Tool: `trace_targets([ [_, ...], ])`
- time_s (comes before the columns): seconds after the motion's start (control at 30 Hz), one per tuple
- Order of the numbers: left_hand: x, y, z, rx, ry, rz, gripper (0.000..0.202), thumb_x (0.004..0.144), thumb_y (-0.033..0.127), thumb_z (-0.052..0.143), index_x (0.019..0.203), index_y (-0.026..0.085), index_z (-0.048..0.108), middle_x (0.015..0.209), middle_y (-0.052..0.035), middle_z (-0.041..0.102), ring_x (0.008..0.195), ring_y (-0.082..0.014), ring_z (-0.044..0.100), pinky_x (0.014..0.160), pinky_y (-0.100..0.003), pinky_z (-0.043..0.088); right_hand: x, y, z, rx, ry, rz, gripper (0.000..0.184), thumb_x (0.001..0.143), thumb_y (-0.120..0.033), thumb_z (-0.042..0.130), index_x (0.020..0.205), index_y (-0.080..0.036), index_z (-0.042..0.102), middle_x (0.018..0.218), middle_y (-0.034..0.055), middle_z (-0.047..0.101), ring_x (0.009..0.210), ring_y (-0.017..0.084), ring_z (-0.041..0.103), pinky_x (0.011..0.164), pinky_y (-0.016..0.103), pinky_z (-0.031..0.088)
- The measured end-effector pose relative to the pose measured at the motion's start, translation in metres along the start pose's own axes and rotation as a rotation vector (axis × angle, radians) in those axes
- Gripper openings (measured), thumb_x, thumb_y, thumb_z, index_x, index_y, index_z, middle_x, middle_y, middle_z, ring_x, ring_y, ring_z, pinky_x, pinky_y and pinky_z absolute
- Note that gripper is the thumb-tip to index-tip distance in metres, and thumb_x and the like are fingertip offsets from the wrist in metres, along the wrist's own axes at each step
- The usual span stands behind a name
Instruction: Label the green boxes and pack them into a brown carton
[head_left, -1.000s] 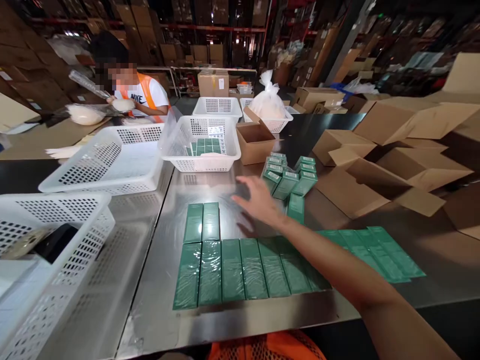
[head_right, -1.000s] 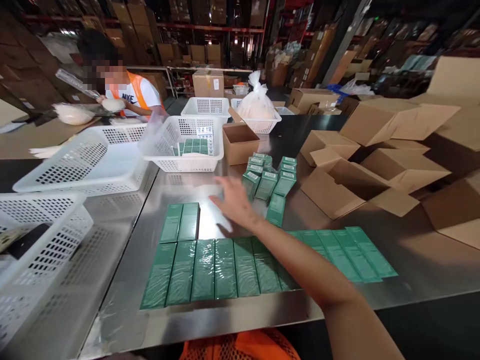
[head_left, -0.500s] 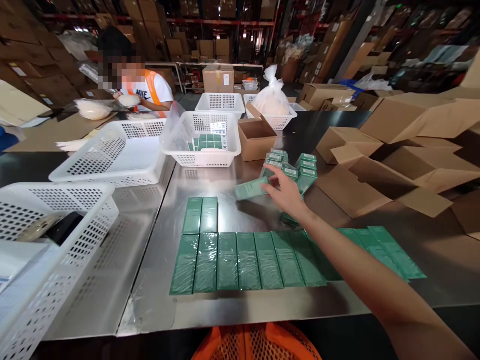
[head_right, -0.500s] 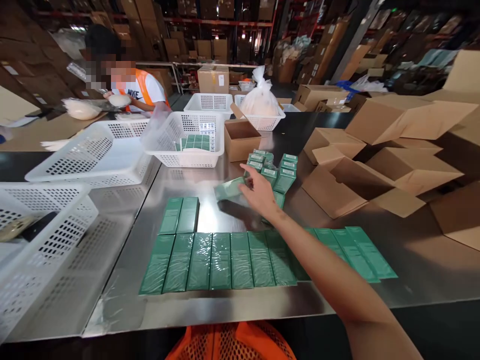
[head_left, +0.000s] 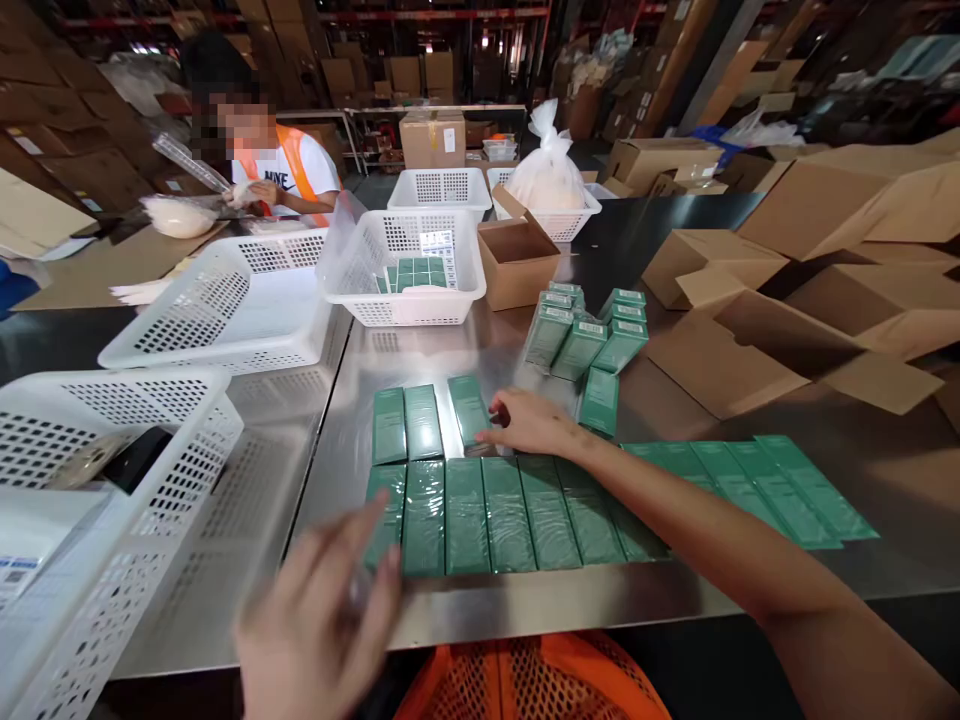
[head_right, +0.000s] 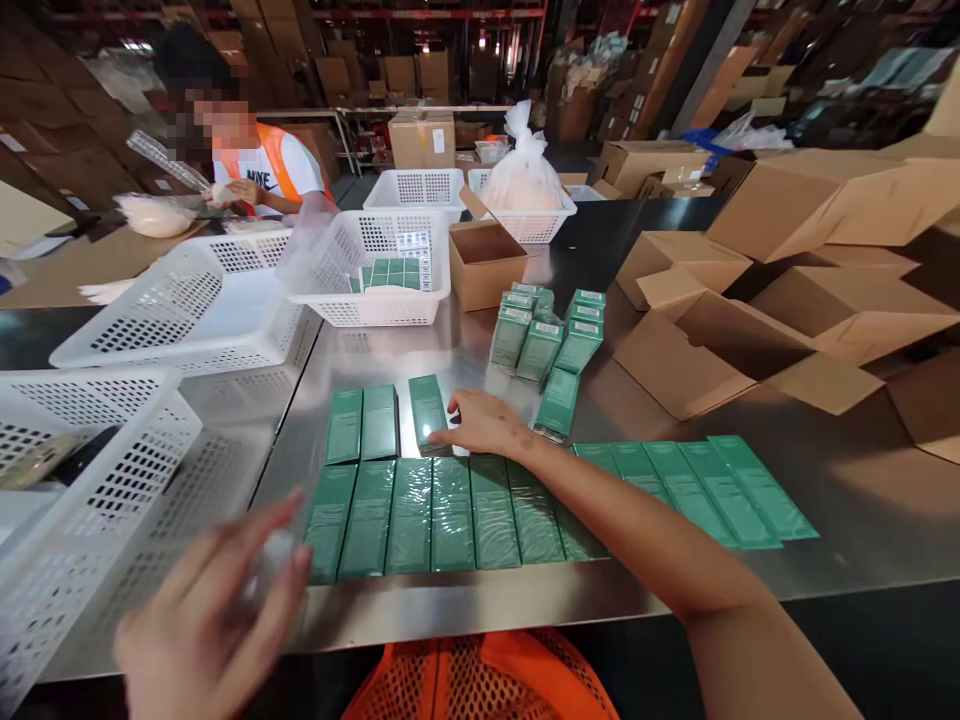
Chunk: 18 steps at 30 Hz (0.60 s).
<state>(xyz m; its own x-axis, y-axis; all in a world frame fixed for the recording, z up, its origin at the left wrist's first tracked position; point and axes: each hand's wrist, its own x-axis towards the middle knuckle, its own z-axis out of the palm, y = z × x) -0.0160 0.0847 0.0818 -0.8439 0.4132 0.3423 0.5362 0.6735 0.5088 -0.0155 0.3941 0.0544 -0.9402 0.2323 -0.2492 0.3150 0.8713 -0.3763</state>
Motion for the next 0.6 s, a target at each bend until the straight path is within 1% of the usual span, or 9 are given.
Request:
trace_targets([
  [0.03,0.021,-0.007,0.007,0.103,-0.047,-0.028,0.045,0.092,0.052,0.048,0.129,0.030,0.061,0.121,-0.0063,0.066,0.101,-0.0269,0.066,0.060,-0.030,0.050,0.002,-0.003,0.000,0.003,-0.011,-0.026,0.043,0.077,-0.061,0.068,0.094,-0.021,0.066,0.105,0.0061,0.070,0.092,0.023,0.063,0.065,0.028,0.042],
  [0.1,0.061,-0.023,0.026,0.265,-0.221,-0.190,0.061,0.093,0.059,0.036,0.140,0.023,0.051,0.135,-0.0118,0.059,0.108,-0.0364,0.063,0.074,-0.043,0.052,0.003,-0.011,0.000,-0.009,-0.082,-0.071,0.042,0.077,-0.062,0.068,0.080,-0.021,0.065,0.087,0.0040,0.071,0.079,0.022,0.064,0.061,0.028,0.041],
  [0.17,0.094,-0.039,0.047,0.195,-0.427,-0.263,0.066,0.095,0.058,0.028,0.144,0.018,0.046,0.139,-0.0156,0.056,0.118,-0.0387,0.057,0.091,-0.051,0.047,0.001,-0.019,0.000,-0.064,-0.147,-0.075,0.048,0.081,-0.067,0.061,0.067,-0.021,0.063,0.075,0.0046,0.068,0.071,0.022,0.064,0.058,0.029,0.041],
  [0.23,0.113,-0.049,0.066,0.138,-0.476,-0.242,0.065,0.096,0.058,0.028,0.142,0.017,0.048,0.136,-0.0150,0.058,0.120,-0.0349,0.057,0.097,-0.047,0.045,-0.004,-0.024,0.001,-0.127,-0.094,-0.038,0.054,0.086,-0.070,0.052,0.069,-0.020,0.065,0.079,0.0075,0.069,0.075,0.025,0.065,0.062,0.032,0.045],
  [0.33,0.120,-0.051,0.085,0.098,-0.454,-0.199,0.061,0.094,0.056,0.036,0.141,0.019,0.048,0.132,-0.0133,0.061,0.117,-0.0319,0.059,0.097,-0.043,0.045,-0.012,-0.024,0.006,-0.105,0.131,-0.094,0.064,0.078,-0.073,0.061,0.108,-0.017,0.067,0.116,0.0143,0.066,0.103,0.032,0.064,0.084,0.040,0.051],
  [0.4,0.117,-0.049,0.091,0.080,-0.430,-0.179,0.058,0.093,0.053,0.042,0.140,0.019,0.048,0.129,-0.0128,0.062,0.115,-0.0309,0.060,0.095,-0.042,0.045,-0.016,-0.021,0.011,-0.036,0.144,-0.233,0.087,0.071,-0.071,0.071,0.135,-0.014,0.054,0.142,0.0189,0.050,0.126,0.034,0.052,0.101,0.044,0.045],
  [0.43,0.115,-0.049,0.092,0.072,-0.417,-0.173,0.057,0.093,0.051,0.044,0.140,0.019,0.048,0.127,-0.0130,0.063,0.114,-0.0306,0.060,0.095,-0.041,0.045,-0.018,-0.019,0.014,-0.007,0.107,-0.290,0.094,0.070,-0.069,0.074,0.141,-0.013,0.048,0.149,0.0198,0.042,0.133,0.034,0.046,0.107,0.044,0.041],
  [0.5,0.112,-0.049,0.092,0.054,-0.393,-0.171,0.056,0.092,0.051,0.045,0.138,0.019,0.049,0.125,-0.0134,0.064,0.114,-0.0301,0.060,0.094,-0.041,0.045,-0.019,-0.016,0.018,0.025,0.041,-0.333,0.092,0.071,-0.064,0.076,0.144,-0.014,0.047,0.156,0.0189,0.030,0.141,0.032,0.037,0.113,0.043,0.036],
  [0.6,0.109,-0.051,0.094,0.023,-0.364,-0.174,0.058,0.090,0.054,0.046,0.136,0.019,0.051,0.123,-0.0127,0.064,0.112,-0.0291,0.061,0.094,-0.040,0.046,-0.017,-0.016,0.022,0.027,0.030,-0.318,0.089,0.071,-0.062,0.077,0.142,-0.015,0.050,0.157,0.0178,0.029,0.142,0.031,0.035,0.115,0.041,0.034],
])
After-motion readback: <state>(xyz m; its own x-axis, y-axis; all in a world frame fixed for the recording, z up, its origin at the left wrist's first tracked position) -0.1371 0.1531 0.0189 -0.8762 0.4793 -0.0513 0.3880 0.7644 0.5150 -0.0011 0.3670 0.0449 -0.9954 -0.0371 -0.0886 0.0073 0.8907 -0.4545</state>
